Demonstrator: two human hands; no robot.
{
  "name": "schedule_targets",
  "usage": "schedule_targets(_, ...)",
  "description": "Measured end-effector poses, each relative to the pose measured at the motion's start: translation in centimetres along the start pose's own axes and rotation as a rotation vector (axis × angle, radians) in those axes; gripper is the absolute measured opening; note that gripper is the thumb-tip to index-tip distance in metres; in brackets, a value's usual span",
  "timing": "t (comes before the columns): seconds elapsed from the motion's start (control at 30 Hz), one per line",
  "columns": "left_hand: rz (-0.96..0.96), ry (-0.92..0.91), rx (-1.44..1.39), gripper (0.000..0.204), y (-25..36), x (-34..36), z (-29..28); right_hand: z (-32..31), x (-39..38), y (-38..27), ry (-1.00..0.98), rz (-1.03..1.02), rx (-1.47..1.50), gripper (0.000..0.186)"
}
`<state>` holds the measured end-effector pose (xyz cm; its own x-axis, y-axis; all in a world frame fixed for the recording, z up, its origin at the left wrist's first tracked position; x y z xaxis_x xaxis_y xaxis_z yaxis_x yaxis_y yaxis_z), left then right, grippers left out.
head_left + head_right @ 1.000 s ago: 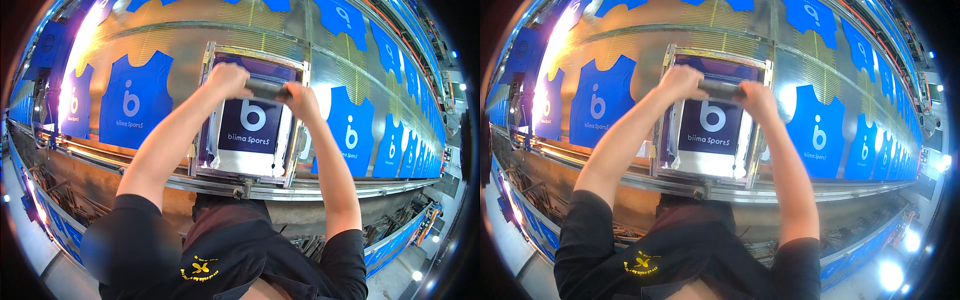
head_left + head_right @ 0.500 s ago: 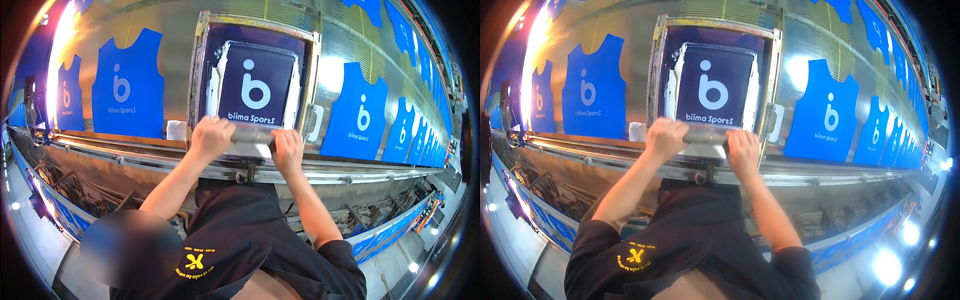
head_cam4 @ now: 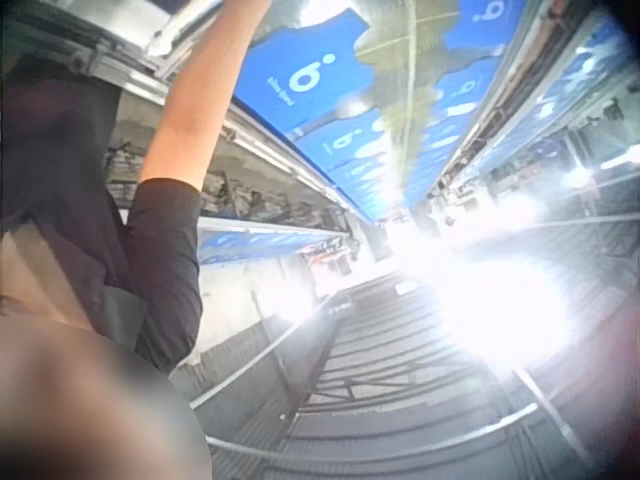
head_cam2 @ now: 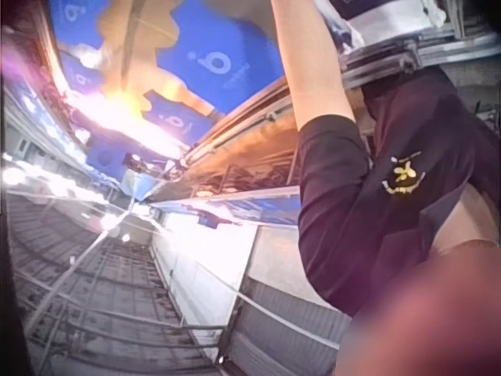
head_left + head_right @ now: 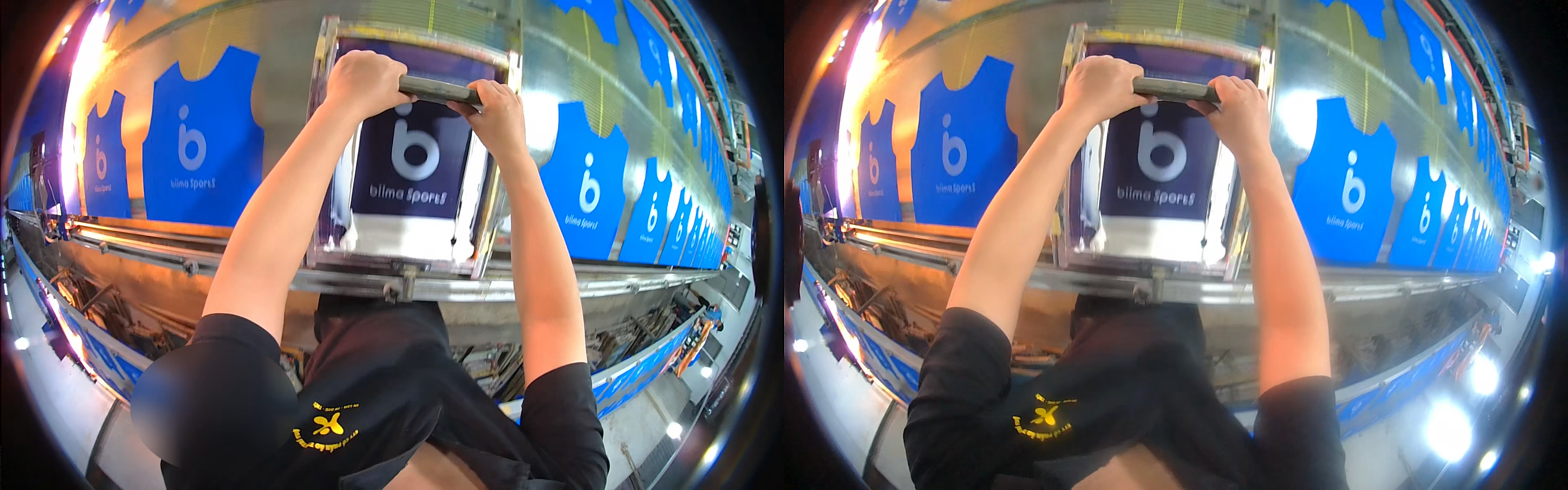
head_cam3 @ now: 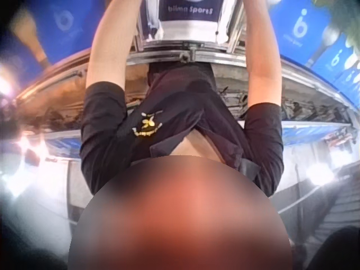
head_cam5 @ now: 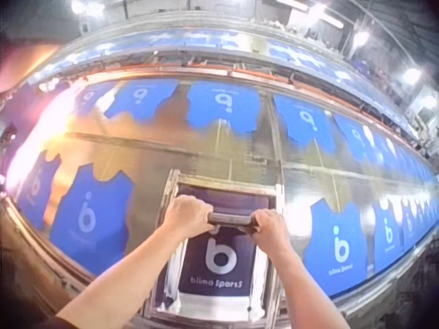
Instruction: The person performs screen printing on a blue sports jersey. They position a screen frame over the garment, apply white ink with a squeegee, and pull the squeegee across the screen to transfer the design. The process is repeated multiple times on the same jersey.
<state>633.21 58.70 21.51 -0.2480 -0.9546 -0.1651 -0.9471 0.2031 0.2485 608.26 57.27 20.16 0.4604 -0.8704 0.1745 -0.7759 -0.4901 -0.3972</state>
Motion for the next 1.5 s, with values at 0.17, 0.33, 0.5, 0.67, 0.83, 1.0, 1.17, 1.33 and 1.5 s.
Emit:
schedule_targets(0.17, 0.073, 0.064, -0.006, 0.030, 4.0, -14.9, 4.2, 0.4, -14.4, -5.9, -0.031, -0.034, 0.013, 0.036)
schedule_targets(0.33, 0.016, -0.150, -0.055, 0.043, 5.5, -21.8, 4.4, -0.8, -20.5, -10.6, -0.171, 0.023, 0.110, 0.036)
schedule_targets(0.5, -0.070, -0.581, -0.235, 0.063, 3.5, -17.4, 4.1, 0.3, -15.9, -8.4, -0.618, 0.170, 0.199, 0.047)
schedule_targets(0.67, -0.015, -0.874, -0.448, 0.086, 2.7, -13.1, 1.9, -2.3, -13.7, -5.3, -0.700, 0.369, 0.508, 0.047)
schedule_targets(0.83, 0.151, -0.377, -0.259, 0.066, 1.7, -6.9, -2.2, -4.7, -15.0, 3.9, 0.205, 0.670, 0.357, 0.035)
schedule_targets(1.0, 0.238, -0.175, -0.115, 0.051, -0.7, 1.3, -3.7, -0.7, -17.1, 7.7, 0.204, 0.851, 0.416, 0.038)
schedule_targets(1.17, 0.197, -0.076, -0.136, 0.037, -2.1, 2.1, -1.6, -1.2, -16.0, 4.7, 0.018, 1.006, 0.852, 0.037)
schedule_targets(1.33, 0.155, -0.032, -0.245, 0.030, -0.8, -4.9, 0.6, -4.6, -14.3, 2.0, 0.065, 1.018, 0.796, 0.032)
schedule_targets(1.5, 0.276, 0.260, -0.206, 0.039, 3.8, -21.7, 6.1, -4.6, -14.2, 2.7, 0.119, 0.995, 0.846, 0.028)
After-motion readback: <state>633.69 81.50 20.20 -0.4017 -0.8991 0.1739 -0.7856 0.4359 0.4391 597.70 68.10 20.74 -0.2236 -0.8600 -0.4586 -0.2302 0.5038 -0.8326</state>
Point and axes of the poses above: each hand's wrist, its own x-axis towards the middle knuckle, its own z-axis out of the palm, y = z × x, the point moved 1 cm from there along x, towards the middle knuckle, and after that the axes turned 2 degrees about -y, right-handed, at the moved point
